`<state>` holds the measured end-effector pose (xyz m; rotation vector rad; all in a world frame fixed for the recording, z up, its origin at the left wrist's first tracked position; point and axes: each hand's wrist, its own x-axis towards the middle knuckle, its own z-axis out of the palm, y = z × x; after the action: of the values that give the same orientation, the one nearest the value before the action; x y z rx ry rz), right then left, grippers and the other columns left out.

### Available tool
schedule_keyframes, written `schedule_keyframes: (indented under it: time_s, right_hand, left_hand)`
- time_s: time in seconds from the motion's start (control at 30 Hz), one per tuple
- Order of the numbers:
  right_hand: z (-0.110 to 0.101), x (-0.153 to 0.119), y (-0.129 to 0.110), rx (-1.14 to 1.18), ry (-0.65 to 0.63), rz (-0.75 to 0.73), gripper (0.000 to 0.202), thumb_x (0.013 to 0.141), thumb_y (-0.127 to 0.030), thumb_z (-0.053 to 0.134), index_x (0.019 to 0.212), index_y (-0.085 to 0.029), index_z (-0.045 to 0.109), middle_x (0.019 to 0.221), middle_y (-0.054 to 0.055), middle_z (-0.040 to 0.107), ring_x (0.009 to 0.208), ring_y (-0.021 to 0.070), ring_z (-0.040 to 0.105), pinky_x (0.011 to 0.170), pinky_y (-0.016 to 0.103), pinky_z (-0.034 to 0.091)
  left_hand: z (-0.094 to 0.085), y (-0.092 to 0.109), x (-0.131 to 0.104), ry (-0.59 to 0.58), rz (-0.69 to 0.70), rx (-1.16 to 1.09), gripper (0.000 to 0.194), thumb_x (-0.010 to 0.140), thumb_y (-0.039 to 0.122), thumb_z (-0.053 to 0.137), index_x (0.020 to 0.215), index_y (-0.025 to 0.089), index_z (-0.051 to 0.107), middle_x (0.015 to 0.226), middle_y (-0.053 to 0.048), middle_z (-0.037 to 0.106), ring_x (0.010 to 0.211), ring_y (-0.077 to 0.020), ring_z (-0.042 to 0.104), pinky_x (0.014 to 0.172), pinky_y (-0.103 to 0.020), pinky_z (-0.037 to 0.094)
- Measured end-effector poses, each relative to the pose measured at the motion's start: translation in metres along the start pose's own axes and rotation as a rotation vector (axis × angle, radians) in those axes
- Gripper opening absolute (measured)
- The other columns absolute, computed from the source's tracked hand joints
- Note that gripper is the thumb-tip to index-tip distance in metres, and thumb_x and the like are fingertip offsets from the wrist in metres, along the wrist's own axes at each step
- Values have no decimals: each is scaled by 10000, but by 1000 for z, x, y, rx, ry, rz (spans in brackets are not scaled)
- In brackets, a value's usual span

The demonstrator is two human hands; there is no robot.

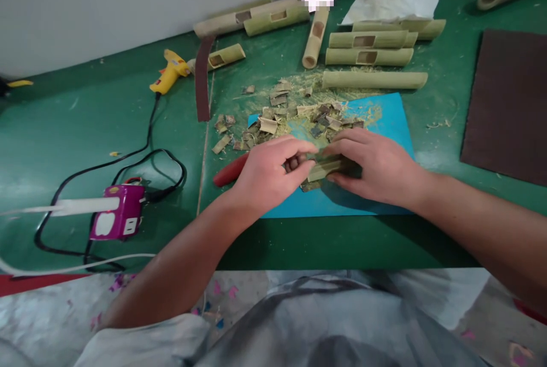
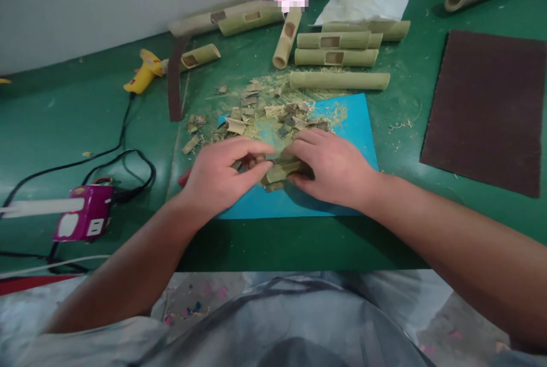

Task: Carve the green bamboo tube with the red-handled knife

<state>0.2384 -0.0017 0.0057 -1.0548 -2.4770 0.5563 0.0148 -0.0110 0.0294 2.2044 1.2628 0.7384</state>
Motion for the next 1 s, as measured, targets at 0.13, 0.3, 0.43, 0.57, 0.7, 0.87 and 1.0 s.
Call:
schedule_keyframes:
  time_s: [0.13, 0.3, 0.43, 0.57, 0.7, 0.87, 1.0]
  right_hand:
    - [-3, -1, 1, -24, 7, -31, 220, 909, -317, 581, 1040, -174, 684, 1082, 146, 696, 1036, 306, 623, 858, 445, 495]
    - [-3, -2, 5, -11, 8, -41, 240, 898, -302, 596, 1051, -146, 696, 1082, 166, 702, 1040, 323, 636, 856, 462, 507]
    - [-4, -4, 6, -120, -6, -28, 277, 864, -322, 640, 1081, -161, 698, 1096, 154, 703, 1039, 331, 637, 862, 474, 502]
    - [-12, -7, 5, -248, -14, -19, 284, 867, -374, 642, 1091, -208, 695, 1105, 139, 698, 1041, 344, 622, 838, 486, 488]
    - [-19, -10, 8, -303, -18, 25, 250, 845, -371, 645, 1029, -211, 702, 1054, 151, 691, 996, 369, 619, 779, 499, 473]
    - [-19, -11, 16, -279, -24, 38, 195, 853, -365, 627, 981, -245, 712, 989, 130, 679, 951, 351, 618, 757, 486, 467]
    - [-18, -10, 19, -290, -32, 10, 206, 896, -322, 561, 950, -210, 726, 997, 134, 682, 901, 310, 613, 749, 459, 473]
  left_hand:
    - [-3, 0, -1, 14, -83, -98, 71, 840, 163, 664, 885, 181, 715, 779, -6, 696, 669, -113, 612, 614, -220, 507]
    - [-5, -3, -2, 18, -116, -108, 57, 834, 159, 652, 842, 173, 707, 771, -8, 700, 670, -113, 612, 609, -218, 501]
    - [-2, -6, -2, 68, -134, -108, 47, 830, 149, 650, 829, 172, 690, 738, 7, 681, 652, -102, 600, 583, -201, 493]
    - [-1, -10, -3, 114, -133, -164, 23, 845, 161, 661, 843, 179, 675, 729, 15, 668, 650, -95, 606, 563, -187, 489]
    - [-1, -15, -3, 160, -168, -244, 25, 870, 184, 652, 872, 185, 627, 728, 19, 632, 625, -88, 590, 541, -191, 477]
    - [2, -18, -3, 214, -179, -285, 27, 925, 197, 585, 931, 202, 559, 719, 29, 592, 580, -78, 559, 519, -199, 453]
    - [2, -17, -2, 198, -161, -283, 53, 890, 180, 612, 894, 194, 561, 732, 23, 597, 602, -82, 560, 530, -202, 457]
